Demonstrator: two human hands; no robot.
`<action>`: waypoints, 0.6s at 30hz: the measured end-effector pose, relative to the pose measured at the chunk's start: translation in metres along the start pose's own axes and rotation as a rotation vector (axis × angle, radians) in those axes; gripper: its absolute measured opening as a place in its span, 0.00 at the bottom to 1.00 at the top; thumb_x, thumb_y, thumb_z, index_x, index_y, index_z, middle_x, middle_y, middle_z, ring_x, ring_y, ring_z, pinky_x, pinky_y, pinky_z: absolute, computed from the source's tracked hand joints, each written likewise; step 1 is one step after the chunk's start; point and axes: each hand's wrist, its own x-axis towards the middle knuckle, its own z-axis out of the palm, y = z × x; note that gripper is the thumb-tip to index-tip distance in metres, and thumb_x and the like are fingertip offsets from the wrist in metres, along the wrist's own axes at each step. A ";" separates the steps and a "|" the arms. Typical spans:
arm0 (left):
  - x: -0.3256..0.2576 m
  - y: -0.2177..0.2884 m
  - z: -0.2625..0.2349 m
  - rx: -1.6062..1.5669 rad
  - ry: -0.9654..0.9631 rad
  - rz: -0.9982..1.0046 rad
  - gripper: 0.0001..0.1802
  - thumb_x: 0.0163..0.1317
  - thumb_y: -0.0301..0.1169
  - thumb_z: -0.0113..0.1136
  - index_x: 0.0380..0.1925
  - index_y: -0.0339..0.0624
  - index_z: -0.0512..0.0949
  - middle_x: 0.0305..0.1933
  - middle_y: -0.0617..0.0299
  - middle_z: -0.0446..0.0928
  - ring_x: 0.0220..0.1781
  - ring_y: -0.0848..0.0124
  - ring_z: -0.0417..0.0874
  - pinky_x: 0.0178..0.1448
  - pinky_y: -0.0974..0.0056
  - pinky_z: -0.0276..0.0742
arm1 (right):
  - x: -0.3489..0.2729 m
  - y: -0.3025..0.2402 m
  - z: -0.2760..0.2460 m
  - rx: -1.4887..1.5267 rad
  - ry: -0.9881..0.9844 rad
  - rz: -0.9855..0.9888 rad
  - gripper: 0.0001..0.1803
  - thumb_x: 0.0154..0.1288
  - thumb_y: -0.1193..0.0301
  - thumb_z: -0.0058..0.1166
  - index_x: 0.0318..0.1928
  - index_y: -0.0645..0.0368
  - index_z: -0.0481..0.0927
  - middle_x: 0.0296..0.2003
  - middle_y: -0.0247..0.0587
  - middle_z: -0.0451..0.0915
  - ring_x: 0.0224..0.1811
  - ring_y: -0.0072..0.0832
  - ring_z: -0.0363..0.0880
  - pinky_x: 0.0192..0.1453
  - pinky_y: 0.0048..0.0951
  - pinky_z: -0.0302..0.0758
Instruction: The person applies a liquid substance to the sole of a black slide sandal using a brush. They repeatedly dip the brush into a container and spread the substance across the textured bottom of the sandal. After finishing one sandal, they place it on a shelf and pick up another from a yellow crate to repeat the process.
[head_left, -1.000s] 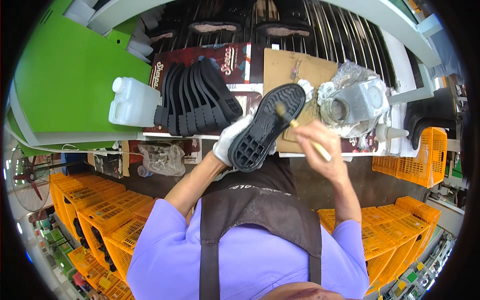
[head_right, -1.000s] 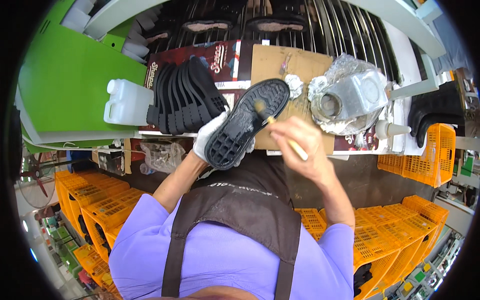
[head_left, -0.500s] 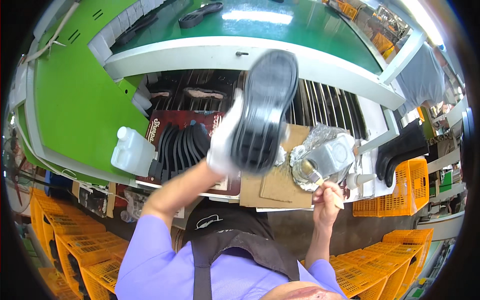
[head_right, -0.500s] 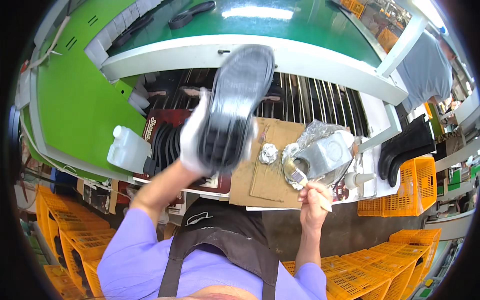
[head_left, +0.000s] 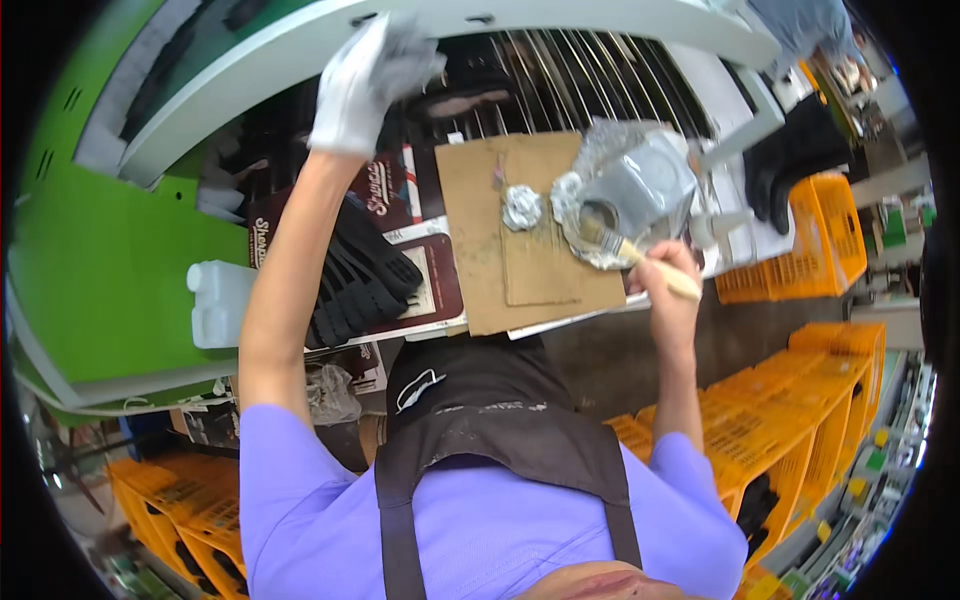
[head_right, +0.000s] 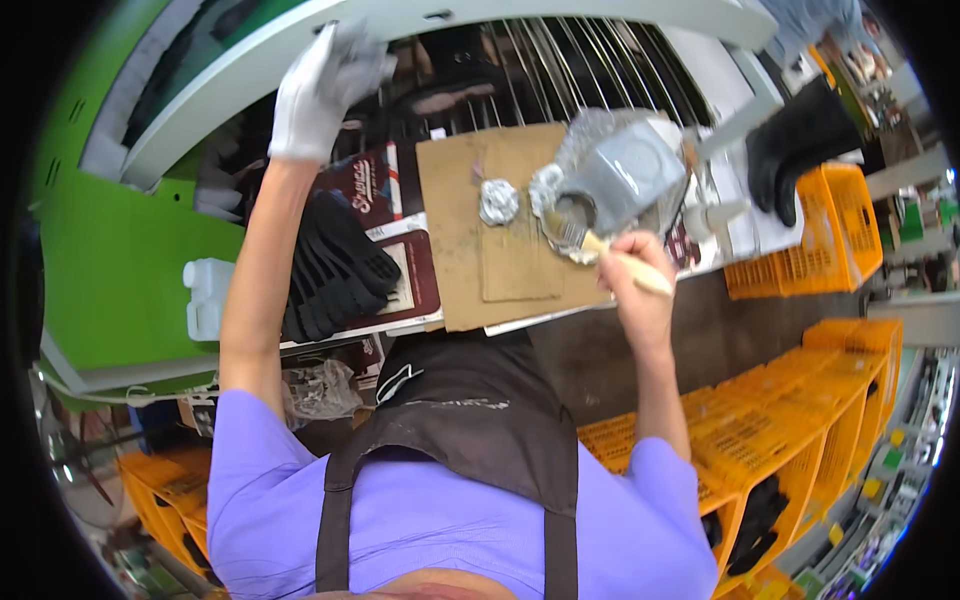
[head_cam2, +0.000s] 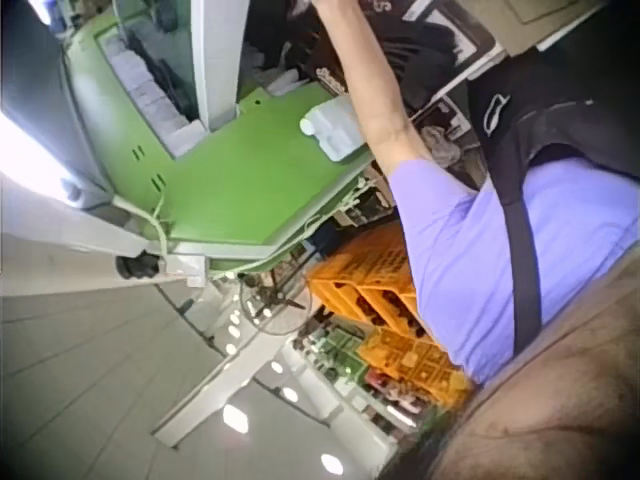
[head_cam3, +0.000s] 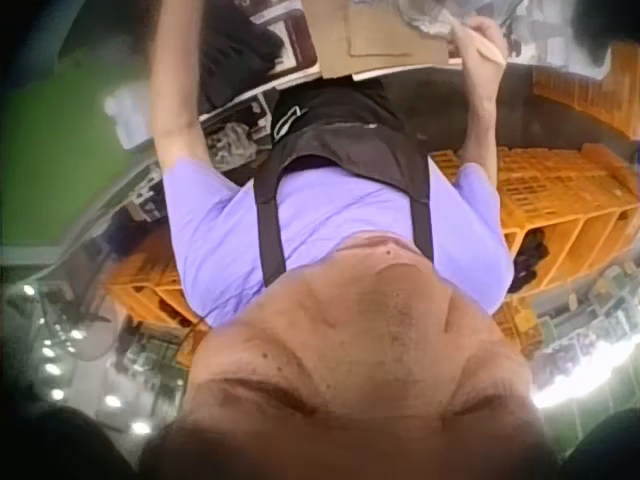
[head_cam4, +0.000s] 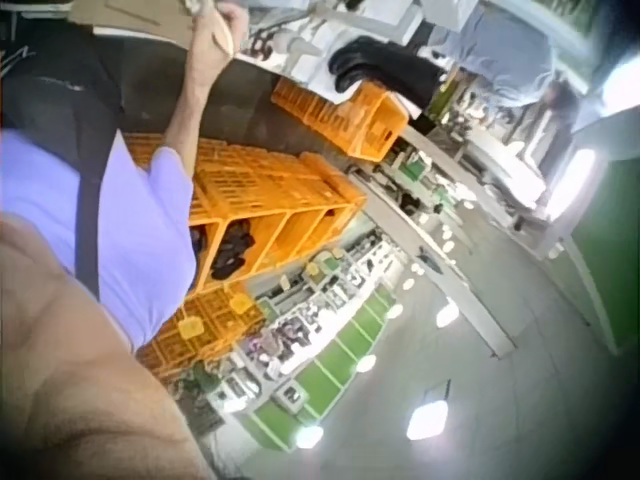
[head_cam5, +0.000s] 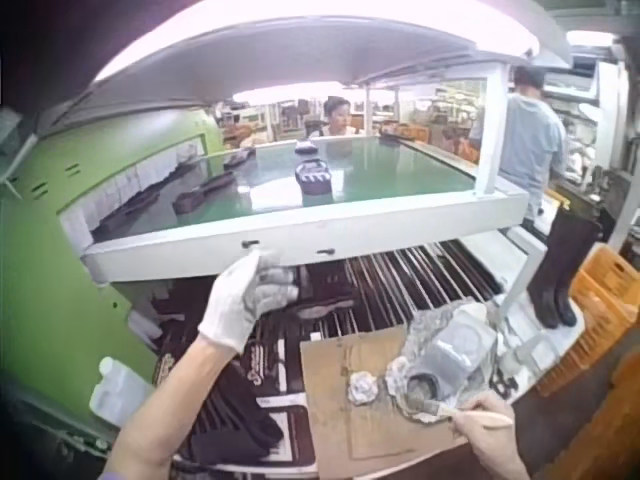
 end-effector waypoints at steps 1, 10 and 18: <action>-0.026 -0.001 0.003 -0.558 0.150 -0.467 0.15 0.67 0.30 0.53 0.51 0.35 0.74 0.43 0.52 0.80 0.40 0.64 0.84 0.42 0.67 0.80 | 0.005 -0.002 -0.005 -0.057 0.010 0.004 0.07 0.64 0.76 0.55 0.41 0.63 0.74 0.28 0.32 0.77 0.26 0.15 0.73 0.30 0.16 0.70; -0.197 -0.014 0.036 -0.601 0.157 -0.869 0.22 0.71 0.42 0.46 0.52 0.33 0.72 0.39 0.52 0.80 0.34 0.63 0.85 0.38 0.67 0.81 | 0.053 0.008 -0.020 -0.216 0.021 0.034 0.09 0.65 0.70 0.58 0.41 0.62 0.80 0.24 0.26 0.74 0.24 0.11 0.67 0.27 0.15 0.64; -0.224 0.007 0.051 -0.560 0.114 -0.919 0.23 0.71 0.41 0.46 0.53 0.31 0.71 0.39 0.51 0.79 0.37 0.62 0.84 0.40 0.66 0.79 | 0.077 0.028 -0.011 -0.362 -0.167 0.079 0.13 0.64 0.65 0.58 0.37 0.65 0.80 0.24 0.29 0.78 0.26 0.13 0.70 0.29 0.19 0.68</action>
